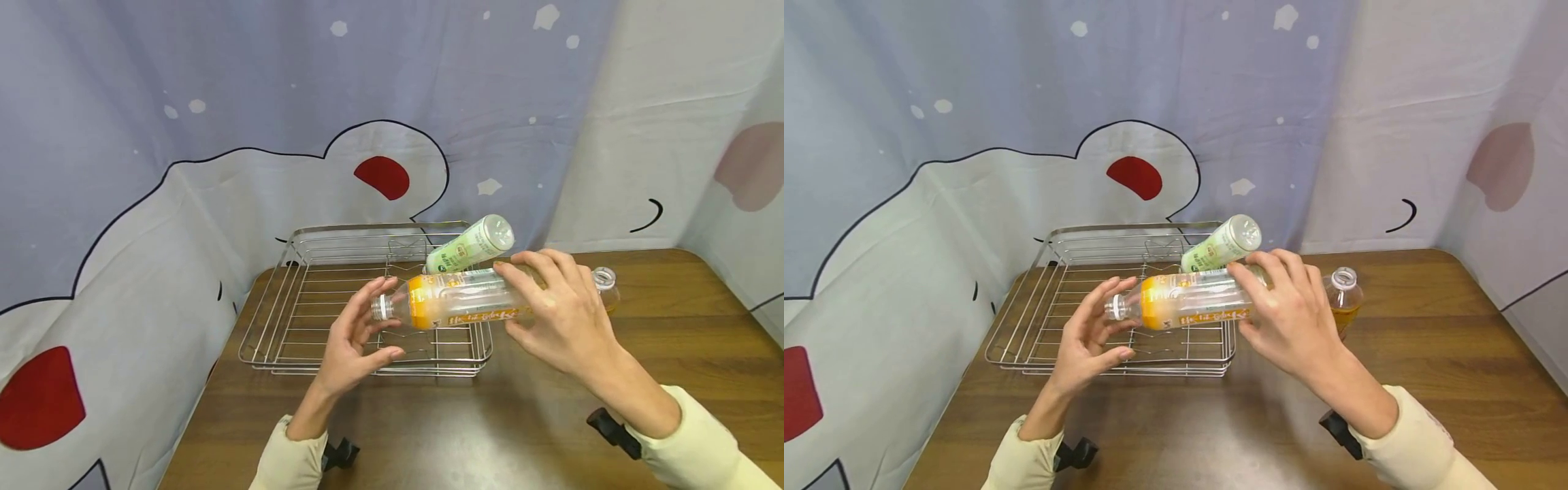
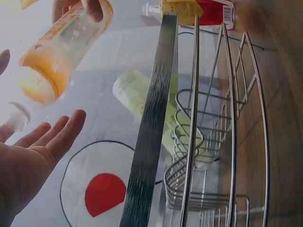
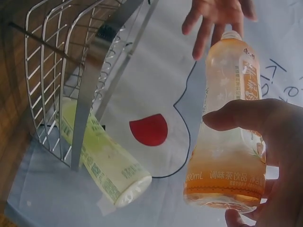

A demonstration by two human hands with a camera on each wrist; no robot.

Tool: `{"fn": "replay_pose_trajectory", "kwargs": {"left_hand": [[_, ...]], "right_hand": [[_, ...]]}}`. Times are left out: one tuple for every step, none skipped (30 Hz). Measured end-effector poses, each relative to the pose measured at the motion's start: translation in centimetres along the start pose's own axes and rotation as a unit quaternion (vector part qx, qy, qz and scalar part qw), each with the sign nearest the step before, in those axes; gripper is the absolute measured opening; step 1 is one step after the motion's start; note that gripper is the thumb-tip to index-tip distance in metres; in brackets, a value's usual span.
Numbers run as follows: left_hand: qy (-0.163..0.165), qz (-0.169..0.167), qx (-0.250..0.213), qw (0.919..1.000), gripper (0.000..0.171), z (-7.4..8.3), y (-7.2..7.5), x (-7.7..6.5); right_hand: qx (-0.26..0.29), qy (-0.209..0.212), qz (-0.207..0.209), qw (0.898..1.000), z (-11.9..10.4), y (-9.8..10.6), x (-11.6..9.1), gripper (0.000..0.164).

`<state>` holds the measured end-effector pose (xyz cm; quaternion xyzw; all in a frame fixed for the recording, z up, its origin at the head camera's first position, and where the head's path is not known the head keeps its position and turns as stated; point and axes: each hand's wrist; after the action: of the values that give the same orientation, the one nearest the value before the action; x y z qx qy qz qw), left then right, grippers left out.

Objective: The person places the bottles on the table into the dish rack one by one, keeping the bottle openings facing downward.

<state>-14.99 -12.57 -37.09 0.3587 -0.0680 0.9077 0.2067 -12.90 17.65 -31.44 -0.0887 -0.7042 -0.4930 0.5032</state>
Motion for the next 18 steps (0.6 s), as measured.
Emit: {"fn": "replay_pose_trajectory", "kwargs": {"left_hand": [[0.001,0.001,-0.003,1.0000,0.089,0.0,-0.1,0.0],[0.000,0.003,-0.005,1.0000,0.089,-0.1,-0.2,0.0],[0.000,0.005,-0.007,1.0000,0.089,-0.1,-0.3,0.1],[-0.001,0.007,-0.010,0.9999,0.089,-0.2,-0.4,0.1],[0.000,0.010,-0.012,0.9999,0.088,-0.2,-0.5,0.1],[-0.001,0.013,-0.013,0.9998,0.088,-0.2,-0.5,0.1],[-0.001,0.016,-0.015,0.9998,0.087,-0.3,-0.6,0.1],[-0.004,0.019,-0.015,0.9997,0.086,-0.3,-0.6,0.1],[-0.005,0.022,-0.016,0.9996,0.086,-0.4,-0.7,0.0],[-0.007,0.025,-0.014,0.9996,0.084,-0.4,-0.7,0.0],[-0.009,0.028,-0.013,0.9995,0.084,-0.5,-0.7,0.0],[-0.011,0.031,-0.012,0.9994,0.083,-0.6,-0.8,0.1],[-0.012,0.033,-0.011,0.9993,0.082,-0.6,-0.8,0.1],[-0.014,0.035,-0.009,0.9993,0.081,-0.7,-0.8,0.1],[-0.013,0.038,-0.007,0.9992,0.081,-0.7,-0.9,0.1],[-0.013,0.039,-0.006,0.9991,0.080,-0.8,-0.9,0.1],[-0.013,0.041,-0.006,0.9990,0.079,-0.8,-1.0,0.1],[-0.014,0.043,-0.007,0.9990,0.077,-0.9,-1.0,0.0]], "right_hand": [[-0.001,0.001,-0.002,1.000,-0.1,-0.1,0.0,0.070],[-0.002,0.001,-0.005,1.000,-0.2,-0.2,0.0,0.071],[-0.002,0.001,-0.007,1.000,-0.2,-0.3,-0.1,0.071],[-0.003,0.001,-0.009,1.000,-0.3,-0.4,-0.1,0.071],[-0.003,0.001,-0.010,1.000,-0.3,-0.5,-0.1,0.070],[-0.004,0.001,-0.012,1.000,-0.3,-0.6,-0.1,0.070],[-0.004,0.001,-0.013,1.000,-0.4,-0.7,-0.1,0.070],[-0.004,0.001,-0.014,1.000,-0.4,-0.8,-0.2,0.070],[-0.003,0.001,-0.015,1.000,-0.4,-0.9,-0.2,0.070],[-0.002,0.001,-0.016,1.000,-0.5,-0.9,-0.2,0.069],[-0.002,0.002,-0.018,1.000,-0.5,-1.0,-0.2,0.069],[-0.001,0.003,-0.020,1.000,-0.6,-1.1,-0.3,0.069],[0.000,0.003,-0.022,1.000,-0.6,-1.2,-0.3,0.069],[0.001,0.003,-0.025,1.000,-0.7,-1.2,-0.3,0.069],[0.001,0.004,-0.027,1.000,-0.8,-1.3,-0.4,0.069],[0.001,0.004,-0.030,1.000,-0.8,-1.4,-0.4,0.069],[0.001,0.005,-0.032,0.999,-0.9,-1.4,-0.4,0.069],[0.001,0.006,-0.033,0.999,-1.0,-1.5,-0.5,0.069]]}}
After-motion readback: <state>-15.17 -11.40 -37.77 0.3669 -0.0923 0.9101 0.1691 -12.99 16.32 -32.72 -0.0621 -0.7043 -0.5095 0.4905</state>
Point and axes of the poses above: each hand's wrist, its own x-axis towards the middle knuckle, its own y-axis out of the back of the hand, z = x × y, and after that the axes turned 3 degrees about z, right-handed
